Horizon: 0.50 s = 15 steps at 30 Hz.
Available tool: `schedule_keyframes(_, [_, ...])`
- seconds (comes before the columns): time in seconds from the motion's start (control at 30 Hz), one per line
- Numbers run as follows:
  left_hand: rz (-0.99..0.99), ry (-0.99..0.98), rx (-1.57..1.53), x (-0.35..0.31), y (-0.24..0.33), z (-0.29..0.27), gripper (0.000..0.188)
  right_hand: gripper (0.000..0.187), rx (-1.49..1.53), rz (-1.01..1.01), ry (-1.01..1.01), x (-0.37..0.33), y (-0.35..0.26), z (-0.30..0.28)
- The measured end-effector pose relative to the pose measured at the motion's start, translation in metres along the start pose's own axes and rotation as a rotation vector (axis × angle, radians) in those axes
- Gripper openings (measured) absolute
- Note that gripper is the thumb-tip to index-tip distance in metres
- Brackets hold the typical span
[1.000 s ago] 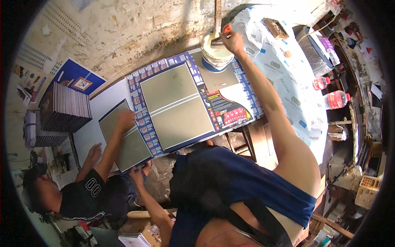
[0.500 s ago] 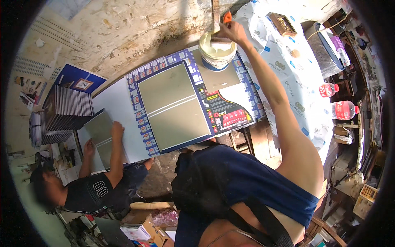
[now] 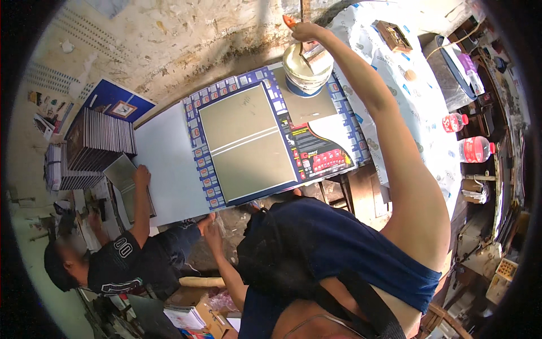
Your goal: The person applies glue to the interior surface of folders using a brush and then places the folders onto a stack on the table.
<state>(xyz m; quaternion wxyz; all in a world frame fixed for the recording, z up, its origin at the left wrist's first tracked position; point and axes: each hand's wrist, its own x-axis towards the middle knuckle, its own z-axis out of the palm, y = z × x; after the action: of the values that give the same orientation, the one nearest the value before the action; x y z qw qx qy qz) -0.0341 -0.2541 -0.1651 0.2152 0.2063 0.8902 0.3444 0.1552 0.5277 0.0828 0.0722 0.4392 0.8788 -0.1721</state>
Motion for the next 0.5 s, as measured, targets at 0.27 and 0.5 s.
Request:
schedule_keyframes(0.27, [0.609, -0.136, 0.403, 0.083, 0.162, 0.025, 0.068, 0.061, -0.659, -0.271, 0.283, -0.029, -0.108, 0.058])
schedule_keyframes(0.5, [0.687, -0.444, 0.646, 0.077, 0.182, 0.030, 0.110, 0.049, -0.116, -0.505, 0.422, -0.061, -0.236, 0.173])
